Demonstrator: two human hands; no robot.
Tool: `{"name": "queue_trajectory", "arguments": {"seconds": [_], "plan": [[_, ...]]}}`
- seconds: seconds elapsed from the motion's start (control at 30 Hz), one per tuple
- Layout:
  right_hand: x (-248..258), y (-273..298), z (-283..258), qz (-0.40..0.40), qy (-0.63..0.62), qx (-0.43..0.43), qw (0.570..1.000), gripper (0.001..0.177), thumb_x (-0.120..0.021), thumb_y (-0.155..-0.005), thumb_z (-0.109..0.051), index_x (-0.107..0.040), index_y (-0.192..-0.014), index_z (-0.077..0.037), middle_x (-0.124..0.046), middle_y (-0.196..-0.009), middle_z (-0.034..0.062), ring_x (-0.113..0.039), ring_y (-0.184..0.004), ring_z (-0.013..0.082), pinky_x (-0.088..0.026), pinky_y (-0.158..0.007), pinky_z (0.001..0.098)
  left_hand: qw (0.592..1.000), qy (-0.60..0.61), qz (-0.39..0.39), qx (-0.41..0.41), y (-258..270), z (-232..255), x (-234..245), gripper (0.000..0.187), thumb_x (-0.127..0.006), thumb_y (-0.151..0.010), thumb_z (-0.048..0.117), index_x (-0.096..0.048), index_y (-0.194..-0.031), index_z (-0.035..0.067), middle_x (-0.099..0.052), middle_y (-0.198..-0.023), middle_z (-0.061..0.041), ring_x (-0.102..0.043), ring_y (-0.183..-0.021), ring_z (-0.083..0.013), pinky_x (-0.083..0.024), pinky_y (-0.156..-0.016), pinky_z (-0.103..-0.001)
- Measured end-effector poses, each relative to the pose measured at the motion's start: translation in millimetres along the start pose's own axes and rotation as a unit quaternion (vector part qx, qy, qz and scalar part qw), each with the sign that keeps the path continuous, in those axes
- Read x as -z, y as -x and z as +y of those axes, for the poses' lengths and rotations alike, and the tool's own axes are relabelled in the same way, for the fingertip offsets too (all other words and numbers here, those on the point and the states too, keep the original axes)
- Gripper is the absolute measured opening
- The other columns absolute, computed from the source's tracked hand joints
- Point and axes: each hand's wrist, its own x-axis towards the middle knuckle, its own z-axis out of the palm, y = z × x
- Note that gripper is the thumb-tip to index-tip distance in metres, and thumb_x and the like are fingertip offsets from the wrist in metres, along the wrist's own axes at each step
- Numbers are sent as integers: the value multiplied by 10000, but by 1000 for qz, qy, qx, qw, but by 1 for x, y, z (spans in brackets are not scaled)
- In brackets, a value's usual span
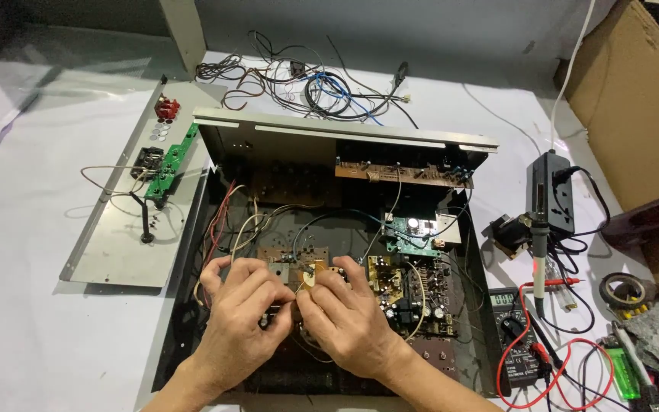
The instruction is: Soldering electronic components onto a circuit board inside an amplifier or similar device.
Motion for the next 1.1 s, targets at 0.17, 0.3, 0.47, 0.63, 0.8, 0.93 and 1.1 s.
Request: {"name": "queue_trajectory", "arguments": {"seconds": [0.17, 0.3, 0.47, 0.63, 0.8, 0.93, 1.1], "plan": [[0, -1, 1, -10, -39, -31, 999, 110, -568, -973, 20, -625, -892, 69, -556, -752, 142, -572, -793, 313, -461, -918, 524, 1000, -10, -10, -20, 0, 0, 0, 80, -647, -833, 105, -605, -813, 170, -600, -786, 85, -588, -919, -194, -230, -982, -503], [-5, 2, 2, -12, -111, -101, 989, 142, -525, -966, 14, -601, -847, 31, -525, -717, 120, -484, -703, 270, -439, -831, 443, 998, -39, -16, -56, 2, -2, -2, 58, -630, -862, 111, -641, -827, 156, -619, -836, 75, -586, -952, -207, -216, -1003, -531], [-12, 13, 2, -30, -185, -188, 964, 130, -524, -873, 22, -555, -773, -55, -503, -661, 60, -410, -649, 187, -392, -760, 368, 993, -69, -3, -98, 1, 2, -1, 69, -655, -859, 62, -642, -825, 121, -631, -812, 56, -585, -941, -220, -232, -1006, -574], [-9, 10, 0, -56, -232, -255, 937, 103, -506, -842, -35, -530, -754, -81, -539, -677, 46, -435, -655, 179, -380, -734, 358, 991, -73, 0, -108, 0, 4, -3, 114, -623, -915, 109, -622, -802, 123, -625, -797, 55, -571, -921, -220, -238, -995, -569], [-8, 7, -3, -43, -239, -251, 937, 121, -551, -871, 4, -561, -778, -73, -537, -679, 38, -447, -647, 180, -411, -758, 356, 995, -51, 18, -84, -2, 8, -3, 162, -589, -883, 21, -578, -753, 118, -582, -750, 57, -575, -897, -214, -224, -1005, -549], [-8, 9, 1, -60, -243, -251, 935, 103, -582, -912, -10, -586, -825, -64, -565, -713, 54, -480, -676, 199, -423, -764, 361, 996, -52, 27, -67, -5, 5, -4, 213, -586, -864, 8, -529, -701, 133, -555, -719, 60, -574, -883, -199, -226, -1018, -531], [7, 8, 22, -28, -131, -227, 965, 84, -693, -933, -129, -700, -978, -58, -731, -908, 74, -662, -885, 199, -519, -867, 365, 984, -161, 39, -67, -11, -27, 7, 148, -649, -860, 71, -592, -749, 149, -627, -837, 36, -555, -994, -244, -220, -986, -523]]}}
